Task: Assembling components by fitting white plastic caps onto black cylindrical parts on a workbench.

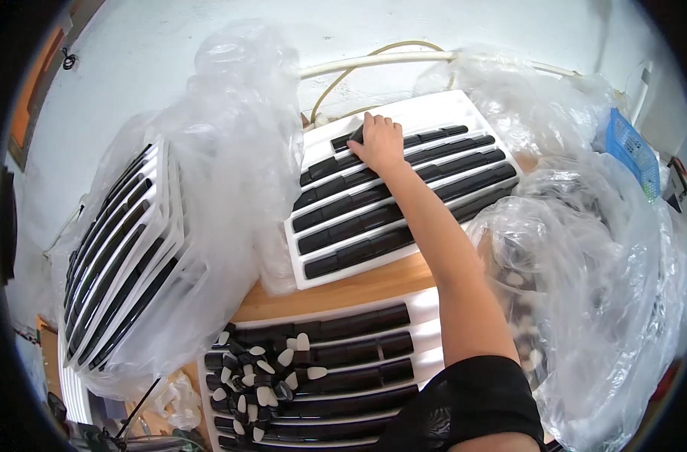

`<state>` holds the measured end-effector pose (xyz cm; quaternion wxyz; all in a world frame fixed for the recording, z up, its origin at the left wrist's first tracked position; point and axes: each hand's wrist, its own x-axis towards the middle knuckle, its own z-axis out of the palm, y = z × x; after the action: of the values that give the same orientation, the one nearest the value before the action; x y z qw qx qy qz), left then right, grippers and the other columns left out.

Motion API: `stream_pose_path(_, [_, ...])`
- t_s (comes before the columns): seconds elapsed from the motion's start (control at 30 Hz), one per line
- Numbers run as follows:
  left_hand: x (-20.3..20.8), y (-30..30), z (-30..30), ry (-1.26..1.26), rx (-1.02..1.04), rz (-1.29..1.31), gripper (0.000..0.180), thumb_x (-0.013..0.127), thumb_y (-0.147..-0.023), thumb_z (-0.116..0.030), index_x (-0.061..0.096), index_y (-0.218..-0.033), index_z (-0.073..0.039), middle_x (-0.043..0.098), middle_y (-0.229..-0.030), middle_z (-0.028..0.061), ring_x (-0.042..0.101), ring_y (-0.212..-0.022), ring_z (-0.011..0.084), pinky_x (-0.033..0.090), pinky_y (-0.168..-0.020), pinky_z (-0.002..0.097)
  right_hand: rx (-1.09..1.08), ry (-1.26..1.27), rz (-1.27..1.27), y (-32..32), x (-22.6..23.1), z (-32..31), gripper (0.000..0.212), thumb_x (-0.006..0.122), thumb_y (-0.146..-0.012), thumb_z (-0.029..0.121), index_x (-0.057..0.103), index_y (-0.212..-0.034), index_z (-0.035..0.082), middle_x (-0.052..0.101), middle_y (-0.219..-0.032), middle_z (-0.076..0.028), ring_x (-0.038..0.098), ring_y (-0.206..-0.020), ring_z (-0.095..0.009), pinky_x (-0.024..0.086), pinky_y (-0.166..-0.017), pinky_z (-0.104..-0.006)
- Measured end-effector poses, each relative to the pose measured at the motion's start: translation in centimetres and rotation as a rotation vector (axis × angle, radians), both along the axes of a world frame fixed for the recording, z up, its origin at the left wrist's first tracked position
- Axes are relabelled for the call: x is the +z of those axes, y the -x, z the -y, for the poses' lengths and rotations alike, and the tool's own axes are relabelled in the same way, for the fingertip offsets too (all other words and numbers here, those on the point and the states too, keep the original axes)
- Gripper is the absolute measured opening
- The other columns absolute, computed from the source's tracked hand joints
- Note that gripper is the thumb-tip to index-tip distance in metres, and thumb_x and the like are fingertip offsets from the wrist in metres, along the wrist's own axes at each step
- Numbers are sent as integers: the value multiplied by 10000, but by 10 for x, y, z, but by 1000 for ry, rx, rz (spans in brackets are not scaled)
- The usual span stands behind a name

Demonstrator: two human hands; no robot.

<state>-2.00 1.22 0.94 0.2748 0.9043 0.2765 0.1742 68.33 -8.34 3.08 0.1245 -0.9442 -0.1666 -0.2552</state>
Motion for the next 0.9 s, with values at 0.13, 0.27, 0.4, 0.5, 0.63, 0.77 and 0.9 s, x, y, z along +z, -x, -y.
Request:
stream_pose_path(0.13, [8, -13, 2, -1, -11, 8, 82, 598, -861, -69, 622, -822, -1, 624, -739, 141, 604, -610, 243, 491, -530, 345, -71, -503, 320, -32, -3, 43, 735, 744, -779, 343, 432, -1305, -66, 592, -1117, -236, 575, -1042, -396, 463, -900, -443])
stream_pose_path(0.27, [13, -63, 16, -463, 21, 448, 81, 621, -865, -87, 644, -888, -13, 615, -753, 160, 598, -611, 271, 486, -522, 351, -290, -644, 308, -47, -4, 125, 718, 801, -746, 246, 439, -1278, -72, 525, -1227, -274, 533, -1111, -426, 434, -959, -426])
stream_pose_path(0.4, [1, -58, 14, -655, 57, 447, 83, 628, -855, -65, 647, -923, -21, 607, -771, 158, 595, -622, 283, 482, -519, 354, -417, -449, 157, -70, -31, 192, 684, 682, -846, 396, 439, -1314, -40, 431, -1354, -283, 484, -1192, -442, 435, -983, -457])
stream_pose_path(0.5, [-7, -35, 8, -544, -22, 367, 91, 630, -848, -46, 645, -934, -25, 602, -777, 153, 593, -629, 287, 481, -520, 358, -491, -120, -98, -77, -48, 209, 665, 500, -936, 506, 403, -1383, 23, 354, -1463, -232, 355, -1334, -436, 361, -1044, -535])
stream_pose_path(0.63, [-14, -5, -1, -390, -134, 254, 113, 633, -837, -22, 642, -950, -29, 594, -784, 145, 590, -637, 293, 479, -521, 364, -447, -120, -185, -83, -52, 205, 742, 216, -963, 641, 295, -1489, 125, 224, -1563, -170, 190, -1436, -408, 149, -1115, -634])
stream_pose_path(0.77, [-7, 5, -9, -369, -281, 81, 121, 631, -828, -6, 635, -947, -24, 588, -780, 140, 589, -642, 294, 478, -525, 365, -392, -20, -299, -70, -40, 199, 763, 195, -948, 675, 297, -1494, 151, 218, -1566, -166, 195, -1435, -408, 144, -1124, -623])
stream_pose_path(0.9, [10, -18, -88, -1646, -1621, 164, 106, 603, -814, 15, 621, -917, -5, 581, -747, 133, 587, -629, 283, 480, -538, 352, -413, -17, -368, -47, -24, 177, 721, 246, -962, 641, 313, -1485, 149, 231, -1561, -163, 216, -1429, -402, 156, -1106, -644])
